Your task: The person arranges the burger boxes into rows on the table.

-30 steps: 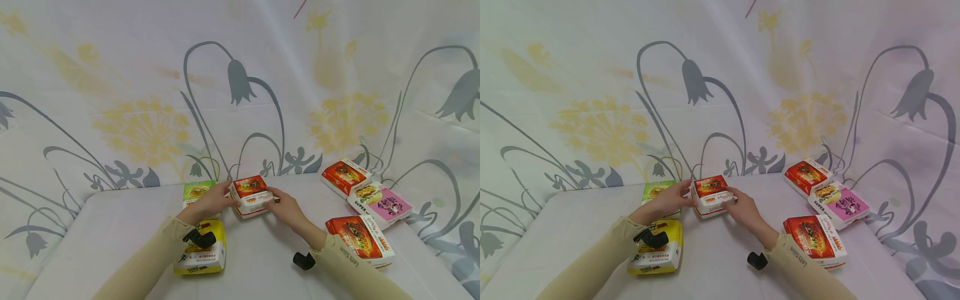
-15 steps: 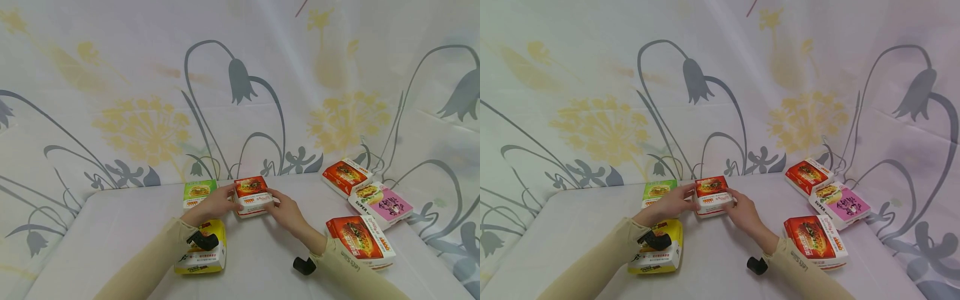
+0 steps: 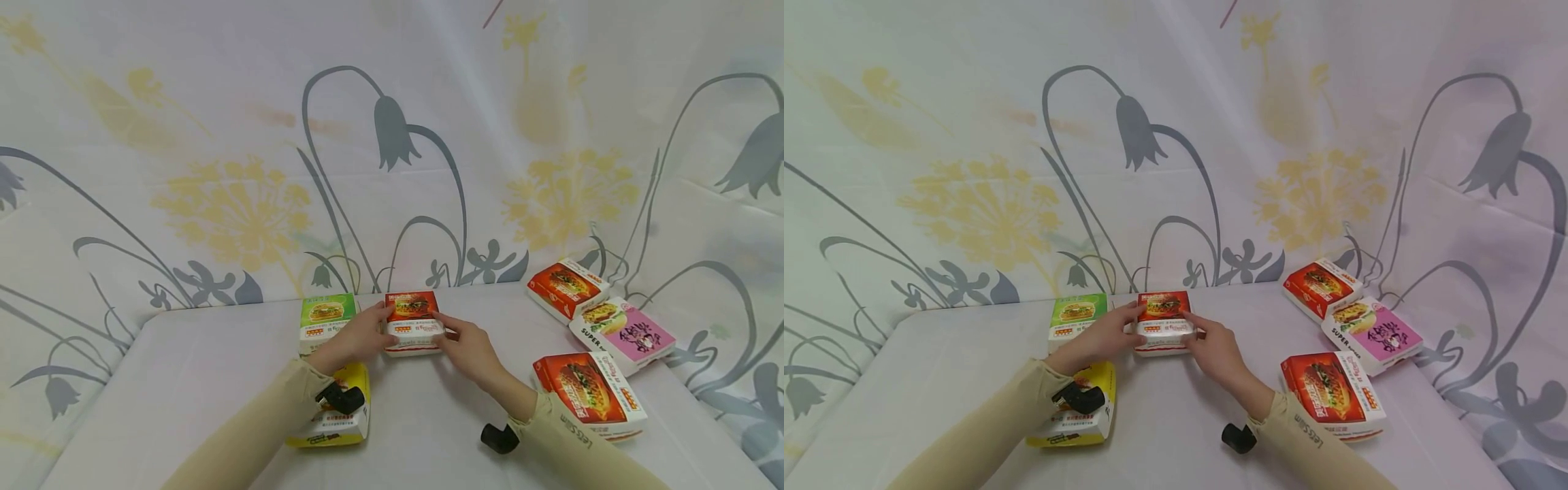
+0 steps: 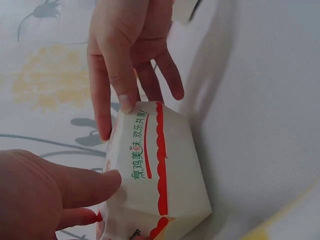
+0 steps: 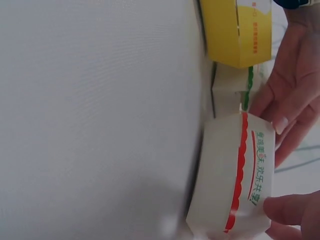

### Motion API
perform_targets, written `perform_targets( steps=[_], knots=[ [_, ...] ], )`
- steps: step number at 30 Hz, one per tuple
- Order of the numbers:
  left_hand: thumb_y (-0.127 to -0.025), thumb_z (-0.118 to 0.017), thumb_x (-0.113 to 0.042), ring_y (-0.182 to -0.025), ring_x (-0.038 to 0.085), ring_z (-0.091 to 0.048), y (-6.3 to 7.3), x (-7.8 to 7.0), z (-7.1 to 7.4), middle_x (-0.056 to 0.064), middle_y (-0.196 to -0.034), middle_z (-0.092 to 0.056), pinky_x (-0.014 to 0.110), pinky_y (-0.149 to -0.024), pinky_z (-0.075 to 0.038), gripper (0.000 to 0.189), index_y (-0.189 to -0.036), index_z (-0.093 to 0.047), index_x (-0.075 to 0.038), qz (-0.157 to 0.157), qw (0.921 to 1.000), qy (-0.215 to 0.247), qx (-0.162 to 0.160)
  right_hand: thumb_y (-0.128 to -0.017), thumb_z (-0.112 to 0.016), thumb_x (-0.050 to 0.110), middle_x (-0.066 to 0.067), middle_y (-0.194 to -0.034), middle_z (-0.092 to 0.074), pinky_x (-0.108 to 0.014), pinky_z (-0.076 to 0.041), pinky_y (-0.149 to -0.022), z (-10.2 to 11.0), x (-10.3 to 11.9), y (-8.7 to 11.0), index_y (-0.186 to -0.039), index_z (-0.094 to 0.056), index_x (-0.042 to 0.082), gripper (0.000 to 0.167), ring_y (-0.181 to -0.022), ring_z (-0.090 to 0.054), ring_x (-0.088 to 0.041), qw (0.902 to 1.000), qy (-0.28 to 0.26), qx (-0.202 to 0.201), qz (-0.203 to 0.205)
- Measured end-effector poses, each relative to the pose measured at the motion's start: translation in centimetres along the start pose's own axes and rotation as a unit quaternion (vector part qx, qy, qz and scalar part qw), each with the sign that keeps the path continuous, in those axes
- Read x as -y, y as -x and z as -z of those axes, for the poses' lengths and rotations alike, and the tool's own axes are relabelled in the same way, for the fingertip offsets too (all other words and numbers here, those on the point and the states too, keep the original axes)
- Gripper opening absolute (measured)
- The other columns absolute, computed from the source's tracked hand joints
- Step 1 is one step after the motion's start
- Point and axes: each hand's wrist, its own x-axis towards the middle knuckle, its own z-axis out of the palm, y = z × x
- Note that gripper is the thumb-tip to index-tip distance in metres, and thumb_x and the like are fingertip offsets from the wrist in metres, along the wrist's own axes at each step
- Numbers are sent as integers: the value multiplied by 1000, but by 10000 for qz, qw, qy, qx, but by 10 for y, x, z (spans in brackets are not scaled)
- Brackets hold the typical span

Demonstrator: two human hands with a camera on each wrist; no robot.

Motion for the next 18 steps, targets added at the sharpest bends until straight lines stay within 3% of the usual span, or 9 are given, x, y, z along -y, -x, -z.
perform_targets(
  steps=[4,11,18],
  knots=[
    [-96,-67,-18,-147,33,-25,1,-1,-1,14,-161,-26,47,-117,-24,66,-154,-37,-8,18,9999,-124,-26,-93,-68,16,-18,-139,-57,-50,-46,-97,0,-1,1,-140,-59,14,48,-127,-53,-34,9999,113,-30,35],
    [-97,-65,-18,-147,32,-26,1,-2,0,13,-161,-27,46,-116,-26,64,-154,-38,-9,-25,9998,-199,-71,-94,-68,18,-18,-136,-59,-46,-52,-86,1,-2,-1,-141,-58,16,48,-117,-61,-32,9999,136,-17,11],
    [-97,-65,-18,-146,32,-26,2,-2,0,13,-160,-28,47,-116,-26,63,-153,-39,-9,-13,9997,-226,-85,-94,-68,18,-18,-138,-58,-50,-50,-93,1,-3,-2,-142,-57,16,49,-121,-58,-35,9998,197,5,58]
  ],
)
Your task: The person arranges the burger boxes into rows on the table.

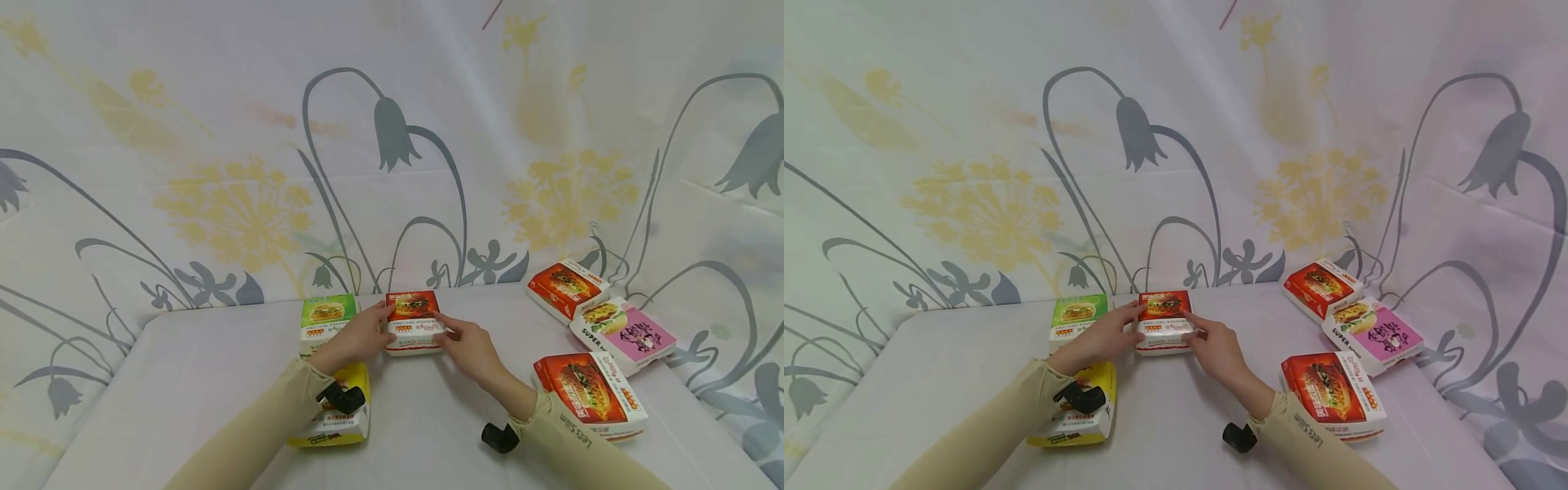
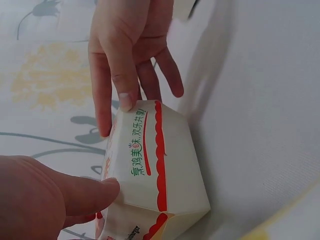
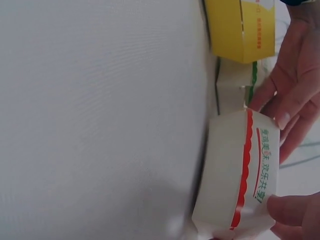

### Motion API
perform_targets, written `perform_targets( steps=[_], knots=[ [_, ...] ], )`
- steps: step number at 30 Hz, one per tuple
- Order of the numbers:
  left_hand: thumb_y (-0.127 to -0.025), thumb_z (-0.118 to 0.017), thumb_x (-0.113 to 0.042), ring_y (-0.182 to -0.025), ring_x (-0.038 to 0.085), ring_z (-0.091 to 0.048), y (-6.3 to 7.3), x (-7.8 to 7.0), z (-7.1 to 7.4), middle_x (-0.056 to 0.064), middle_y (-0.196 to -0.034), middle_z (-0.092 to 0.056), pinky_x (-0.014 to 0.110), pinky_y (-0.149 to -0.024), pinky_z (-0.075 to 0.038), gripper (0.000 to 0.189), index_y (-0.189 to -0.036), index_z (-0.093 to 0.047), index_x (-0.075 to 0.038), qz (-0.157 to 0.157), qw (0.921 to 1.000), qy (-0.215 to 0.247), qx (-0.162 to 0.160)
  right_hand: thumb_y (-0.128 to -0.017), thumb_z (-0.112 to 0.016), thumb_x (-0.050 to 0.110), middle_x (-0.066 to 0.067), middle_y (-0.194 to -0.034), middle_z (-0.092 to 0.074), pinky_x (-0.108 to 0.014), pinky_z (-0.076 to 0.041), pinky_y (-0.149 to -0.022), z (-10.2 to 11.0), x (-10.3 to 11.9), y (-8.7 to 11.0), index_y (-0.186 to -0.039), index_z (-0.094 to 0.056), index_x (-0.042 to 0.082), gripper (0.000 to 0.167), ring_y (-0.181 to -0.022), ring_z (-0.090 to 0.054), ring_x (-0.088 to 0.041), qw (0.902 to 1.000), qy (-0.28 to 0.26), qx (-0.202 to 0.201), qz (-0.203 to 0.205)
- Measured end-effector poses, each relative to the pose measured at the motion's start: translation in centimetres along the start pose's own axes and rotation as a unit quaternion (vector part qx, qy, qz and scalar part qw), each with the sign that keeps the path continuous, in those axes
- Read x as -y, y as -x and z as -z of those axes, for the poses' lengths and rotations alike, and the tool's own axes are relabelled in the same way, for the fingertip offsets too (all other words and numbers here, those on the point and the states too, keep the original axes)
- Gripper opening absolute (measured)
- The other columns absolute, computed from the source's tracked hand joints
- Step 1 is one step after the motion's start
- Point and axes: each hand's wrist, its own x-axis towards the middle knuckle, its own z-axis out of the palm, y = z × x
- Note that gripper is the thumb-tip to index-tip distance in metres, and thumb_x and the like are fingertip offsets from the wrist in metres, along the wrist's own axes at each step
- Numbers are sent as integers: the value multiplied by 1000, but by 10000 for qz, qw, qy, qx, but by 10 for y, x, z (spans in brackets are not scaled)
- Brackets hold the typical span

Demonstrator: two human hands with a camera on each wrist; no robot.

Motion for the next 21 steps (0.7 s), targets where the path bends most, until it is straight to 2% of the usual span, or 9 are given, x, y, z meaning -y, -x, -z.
perform_targets(
  steps=[7,14,21],
  knots=[
    [-98,-63,-17,-146,35,-27,1,0,0,14,-160,-28,50,-116,-26,56,-151,-44,-15,-101,9999,80,34,-93,-69,16,-19,-135,-59,-48,-50,-92,1,-2,0,-141,-58,15,49,-119,-60,-33,9999,-105,-62,68],
    [-100,-60,-19,-146,35,-27,2,-1,0,14,-160,-28,51,-116,-25,53,-151,-45,-15,-32,10000,52,51,-94,-68,15,-20,-132,-61,-50,-47,-96,2,-5,-2,-142,-57,13,49,-122,-58,-34,9997,-83,-47,225],
    [-100,-61,-19,-146,35,-27,2,-1,-1,15,-160,-28,52,-115,-26,53,-151,-46,-14,-9,10000,28,55,-95,-67,17,-23,-132,-61,-55,-46,-99,12,-3,0,-144,-55,15,51,-123,-57,-38,9997,144,-60,193]
  ],
)
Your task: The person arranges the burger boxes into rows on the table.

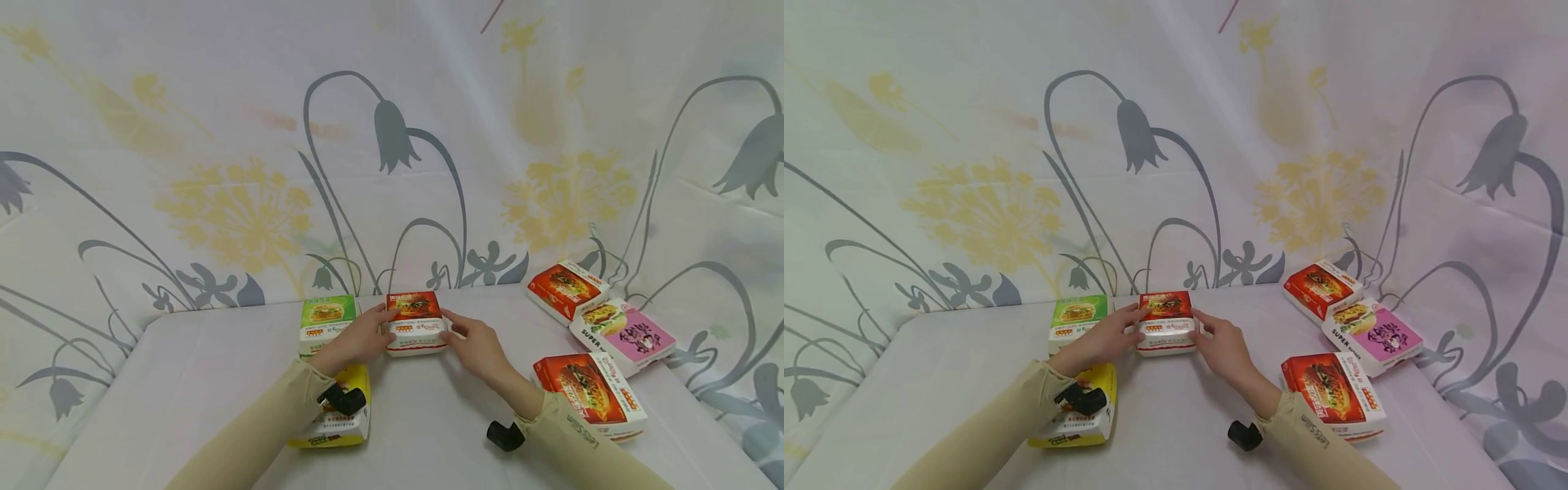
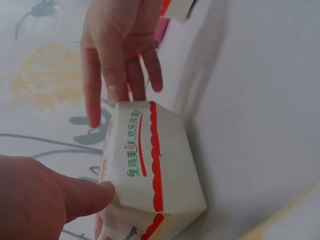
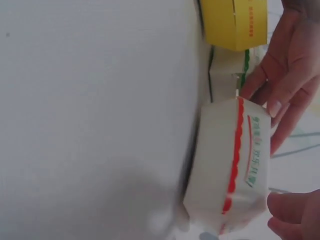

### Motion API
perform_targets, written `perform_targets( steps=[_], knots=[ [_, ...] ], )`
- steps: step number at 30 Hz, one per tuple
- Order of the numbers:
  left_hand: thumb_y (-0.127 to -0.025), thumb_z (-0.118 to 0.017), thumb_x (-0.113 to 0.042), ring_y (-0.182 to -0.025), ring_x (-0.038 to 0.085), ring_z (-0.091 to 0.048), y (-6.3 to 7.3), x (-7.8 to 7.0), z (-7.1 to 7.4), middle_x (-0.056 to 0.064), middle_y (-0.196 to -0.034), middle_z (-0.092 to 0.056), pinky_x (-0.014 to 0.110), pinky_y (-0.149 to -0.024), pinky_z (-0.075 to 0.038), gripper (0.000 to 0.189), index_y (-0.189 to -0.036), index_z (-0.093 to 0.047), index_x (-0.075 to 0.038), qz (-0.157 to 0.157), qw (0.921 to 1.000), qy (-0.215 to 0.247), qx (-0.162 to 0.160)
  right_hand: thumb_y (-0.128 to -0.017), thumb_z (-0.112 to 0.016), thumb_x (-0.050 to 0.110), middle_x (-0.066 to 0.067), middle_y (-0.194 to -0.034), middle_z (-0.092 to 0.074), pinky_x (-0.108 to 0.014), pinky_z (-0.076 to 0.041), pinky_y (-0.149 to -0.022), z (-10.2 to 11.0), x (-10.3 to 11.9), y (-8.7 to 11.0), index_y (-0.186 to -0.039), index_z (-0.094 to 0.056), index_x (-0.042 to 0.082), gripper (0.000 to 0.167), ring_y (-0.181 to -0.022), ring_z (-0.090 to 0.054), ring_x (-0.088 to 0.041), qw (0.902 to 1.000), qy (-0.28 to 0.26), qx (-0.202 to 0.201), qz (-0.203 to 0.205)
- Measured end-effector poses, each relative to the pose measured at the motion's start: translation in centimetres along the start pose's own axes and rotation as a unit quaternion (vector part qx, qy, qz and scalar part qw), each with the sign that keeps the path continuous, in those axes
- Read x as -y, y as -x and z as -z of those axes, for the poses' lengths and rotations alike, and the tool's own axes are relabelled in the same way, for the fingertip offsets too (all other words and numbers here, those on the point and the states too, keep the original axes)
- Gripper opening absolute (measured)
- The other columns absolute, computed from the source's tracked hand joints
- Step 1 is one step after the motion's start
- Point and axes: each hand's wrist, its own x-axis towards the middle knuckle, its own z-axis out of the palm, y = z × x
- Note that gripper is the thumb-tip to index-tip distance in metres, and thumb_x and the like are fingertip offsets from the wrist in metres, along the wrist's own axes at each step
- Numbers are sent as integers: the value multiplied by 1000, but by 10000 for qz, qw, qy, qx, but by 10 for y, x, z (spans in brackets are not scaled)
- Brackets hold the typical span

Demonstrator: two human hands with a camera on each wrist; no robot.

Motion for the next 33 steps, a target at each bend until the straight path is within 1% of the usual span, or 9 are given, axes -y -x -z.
perform_targets(
  steps=[4,11,14,18,23,25,27,31,33],
  knots=[
    [-100,-60,-18,-146,36,-27,0,0,0,16,-160,-28,51,-116,-25,53,-151,-45,-12,-116,9999,-23,30,-97,-65,20,-23,-131,-61,-56,-47,-97,17,7,5,-146,-53,15,51,-124,-55,-41,9999,135,44,-23],
    [-100,-60,-19,-146,35,-27,0,0,1,15,-160,-28,51,-116,-25,53,-151,-45,-14,-62,10000,-29,23,-101,-60,26,-20,-132,-62,-54,-50,-93,59,11,17,-149,-49,17,50,-126,-54,-41,9997,105,68,199],
    [-100,-60,-20,-146,35,-27,0,0,1,14,-161,-27,51,-116,-25,53,-151,-45,-15,0,10000,-20,28,-101,-59,30,-17,-136,-60,-53,-51,-93,77,3,22,-149,-48,17,51,-125,-54,-39,9997,43,87,238],
    [-100,-59,-20,-146,35,-26,1,0,1,14,-161,-27,52,-116,-25,54,-152,-44,-16,41,10000,18,56,-102,-57,35,-14,-140,-57,-52,-52,-92,101,-12,29,-149,-49,16,52,-123,-56,-37,9995,7,259,172],
    [-100,-59,-20,-146,35,-26,1,1,2,14,-161,-28,51,-116,-25,54,-152,-44,-15,63,10000,31,71,-102,-57,35,-15,-139,-58,-52,-49,-95,129,-32,35,-148,-50,11,52,-122,-58,-37,9992,-31,405,69],
    [-101,-59,-19,-146,35,-26,2,1,2,15,-160,-27,51,-116,-25,54,-152,-43,-14,24,10000,27,77,-102,-57,36,-16,-138,-58,-52,-49,-95,139,-40,37,-147,-50,10,52,-122,-58,-38,9991,54,419,49],
    [-101,-59,-19,-146,36,-26,2,1,2,15,-161,-27,51,-116,-25,54,-152,-43,-14,-26,10000,25,83,-102,-57,36,-18,-137,-58,-46,-52,-93,148,-49,39,-146,-51,8,53,-122,-57,-40,9988,139,474,49],
    [-101,-58,-18,-146,35,-26,3,0,3,15,-161,-26,51,-116,-25,53,-152,-43,-13,-90,9999,48,101,-102,-57,35,-22,-134,-59,-25,-51,-85,161,-67,42,-143,-54,5,51,-120,-58,-40,9973,307,671,-21],
    [-101,-57,-18,-146,35,-26,3,-1,3,15,-161,-26,50,-116,-25,53,-152,-43,-13,-75,9999,45,112,-102,-58,32,-23,-133,-60,-20,-49,-82,167,-76,44,-141,-56,4,49,-117,-60,-37,9960,365,818,-55]
  ],
)
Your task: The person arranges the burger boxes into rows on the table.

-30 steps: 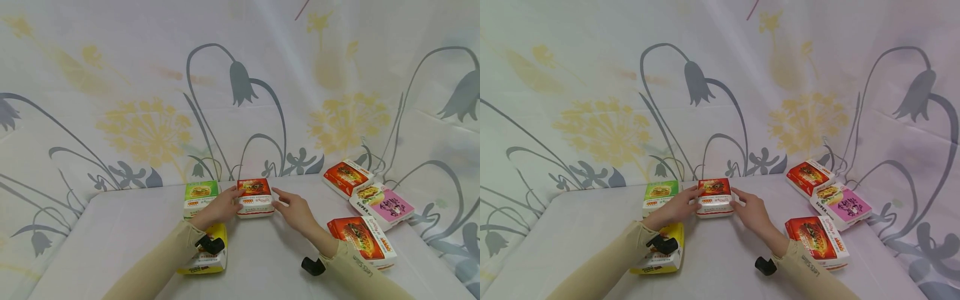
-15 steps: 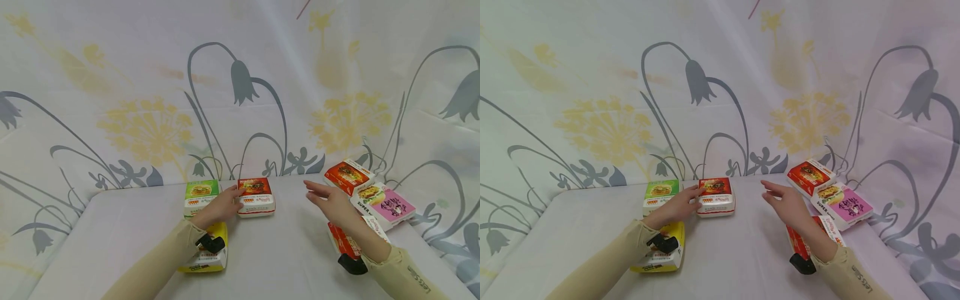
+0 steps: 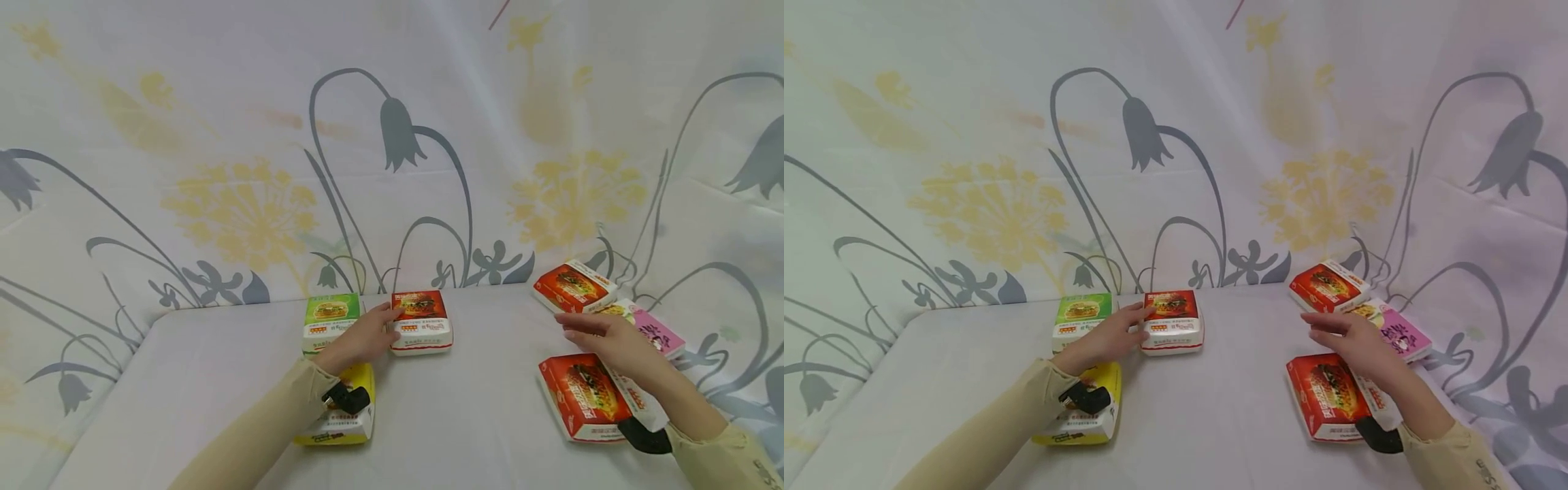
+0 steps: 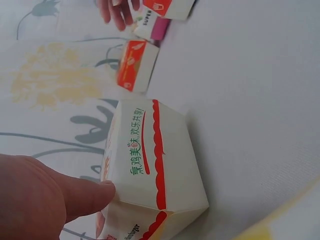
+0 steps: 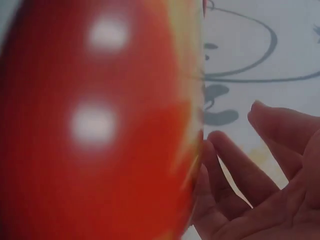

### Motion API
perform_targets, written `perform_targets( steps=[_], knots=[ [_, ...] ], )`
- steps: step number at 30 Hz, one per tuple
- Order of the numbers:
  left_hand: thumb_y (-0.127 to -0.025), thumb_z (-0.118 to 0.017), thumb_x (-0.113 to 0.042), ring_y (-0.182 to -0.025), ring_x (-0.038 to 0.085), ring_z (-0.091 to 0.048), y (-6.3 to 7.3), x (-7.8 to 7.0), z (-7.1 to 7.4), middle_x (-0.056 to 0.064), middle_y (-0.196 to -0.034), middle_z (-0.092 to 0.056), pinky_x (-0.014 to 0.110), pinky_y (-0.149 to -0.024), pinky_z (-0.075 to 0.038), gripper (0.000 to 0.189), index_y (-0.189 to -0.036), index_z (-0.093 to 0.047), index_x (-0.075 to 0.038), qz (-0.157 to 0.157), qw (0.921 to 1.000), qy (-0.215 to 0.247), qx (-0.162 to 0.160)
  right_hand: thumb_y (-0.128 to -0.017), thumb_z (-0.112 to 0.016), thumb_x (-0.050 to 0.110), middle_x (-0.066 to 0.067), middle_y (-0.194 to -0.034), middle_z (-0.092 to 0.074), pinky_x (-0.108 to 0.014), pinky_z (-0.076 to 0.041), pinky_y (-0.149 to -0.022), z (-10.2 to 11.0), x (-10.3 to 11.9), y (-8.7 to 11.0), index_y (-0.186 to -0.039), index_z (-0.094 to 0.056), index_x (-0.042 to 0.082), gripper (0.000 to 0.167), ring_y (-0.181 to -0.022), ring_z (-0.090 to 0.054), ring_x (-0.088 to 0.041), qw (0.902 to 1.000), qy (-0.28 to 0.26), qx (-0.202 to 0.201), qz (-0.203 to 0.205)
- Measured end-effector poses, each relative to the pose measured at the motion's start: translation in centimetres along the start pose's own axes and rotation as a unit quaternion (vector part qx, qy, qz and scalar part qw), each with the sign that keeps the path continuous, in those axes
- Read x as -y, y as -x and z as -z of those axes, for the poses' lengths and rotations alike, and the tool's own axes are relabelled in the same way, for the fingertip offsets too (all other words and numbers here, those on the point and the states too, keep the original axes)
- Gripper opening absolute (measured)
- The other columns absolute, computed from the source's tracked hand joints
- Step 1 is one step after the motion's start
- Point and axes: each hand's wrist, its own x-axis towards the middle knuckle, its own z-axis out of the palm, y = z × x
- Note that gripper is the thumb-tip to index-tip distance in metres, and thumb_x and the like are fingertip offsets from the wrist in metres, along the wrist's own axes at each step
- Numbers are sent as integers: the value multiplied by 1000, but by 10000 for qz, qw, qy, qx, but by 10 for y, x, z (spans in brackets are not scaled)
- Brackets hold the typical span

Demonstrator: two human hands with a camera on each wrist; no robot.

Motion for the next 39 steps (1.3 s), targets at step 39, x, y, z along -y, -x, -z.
perform_targets(
  steps=[39],
  knots=[
    [-101,-59,-20,-144,34,-30,1,1,2,13,-157,-35,49,-115,-27,54,-152,-43,-14,-53,10000,-50,-45,-95,-67,22,-20,-128,-62,-37,-48,-81,11,-39,15,-131,-65,3,41,-111,-54,-32,9950,154,957,-260]
  ],
)
